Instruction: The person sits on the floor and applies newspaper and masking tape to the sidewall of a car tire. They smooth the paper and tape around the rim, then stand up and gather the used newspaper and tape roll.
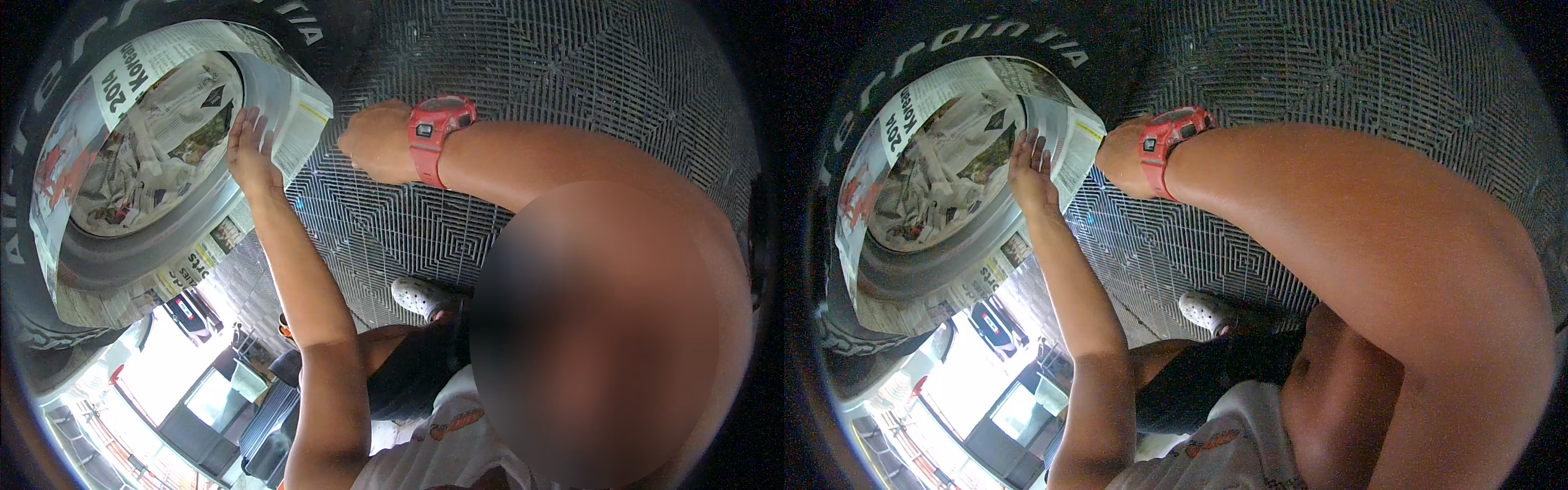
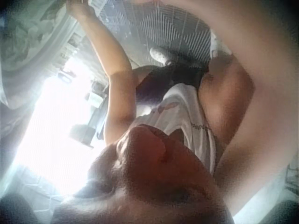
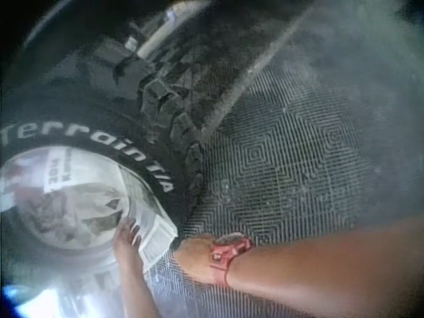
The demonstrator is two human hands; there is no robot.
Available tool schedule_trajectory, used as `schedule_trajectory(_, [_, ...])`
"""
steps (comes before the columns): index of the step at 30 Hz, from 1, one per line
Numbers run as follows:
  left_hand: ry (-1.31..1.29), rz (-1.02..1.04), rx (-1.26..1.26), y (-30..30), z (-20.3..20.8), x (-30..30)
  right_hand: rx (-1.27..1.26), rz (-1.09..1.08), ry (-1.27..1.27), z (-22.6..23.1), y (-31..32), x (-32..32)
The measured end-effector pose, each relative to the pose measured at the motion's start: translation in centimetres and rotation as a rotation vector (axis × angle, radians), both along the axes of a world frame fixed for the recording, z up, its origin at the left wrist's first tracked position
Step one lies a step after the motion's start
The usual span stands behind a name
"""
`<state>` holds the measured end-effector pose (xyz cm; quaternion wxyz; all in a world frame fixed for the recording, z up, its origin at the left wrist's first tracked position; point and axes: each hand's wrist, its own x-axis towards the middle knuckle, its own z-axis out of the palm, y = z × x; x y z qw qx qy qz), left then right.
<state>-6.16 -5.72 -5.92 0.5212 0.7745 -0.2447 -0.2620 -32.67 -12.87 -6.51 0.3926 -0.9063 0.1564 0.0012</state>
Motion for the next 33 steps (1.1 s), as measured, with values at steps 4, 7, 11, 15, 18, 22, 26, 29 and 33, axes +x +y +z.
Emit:
schedule_trajectory(4, [0.373,0.105,-0.159,0.5,-1.5,4.8,0.014,0.031,0.049,-0.5,-0.3,0.0])
schedule_trajectory(7, [0.836,0.208,-0.404,1.1,-2.1,7.8,-0.014,0.08,0.083,-0.7,-0.4,0.1])
schedule_trajectory(11, [0.923,0.267,-0.531,1.3,-2.2,9.0,0.041,0.051,0.043,-1.1,-0.4,-0.2])
schedule_trajectory(15, [0.838,0.302,-0.517,1.2,-2.1,9.0,0.005,0.035,0.039,-1.6,-0.2,-0.2])
schedule_trajectory(18, [0.834,0.251,-0.533,0.6,-2.4,9.4,0.018,0.033,0.064,-2.0,-0.1,-0.1])
schedule_trajectory(22, [0.757,0.125,-0.575,-1.5,-2.9,9.0,0.062,0.026,0.1,-2.8,0.5,-0.3])
schedule_trajectory(26, [0.779,0.193,-0.599,-3.7,-3.1,5.5,0.07,0.013,0.08,-3.5,1.7,-0.5])
schedule_trajectory(29, [0.932,0.291,-0.643,-4.7,-2.8,3.3,0.098,0.039,0.031,-3.4,2.2,-0.3])
schedule_trajectory(33, [0.845,0.352,-0.532,-3.0,-1.5,3.5,0.073,0.081,0.069,-2.9,2.1,0.0])
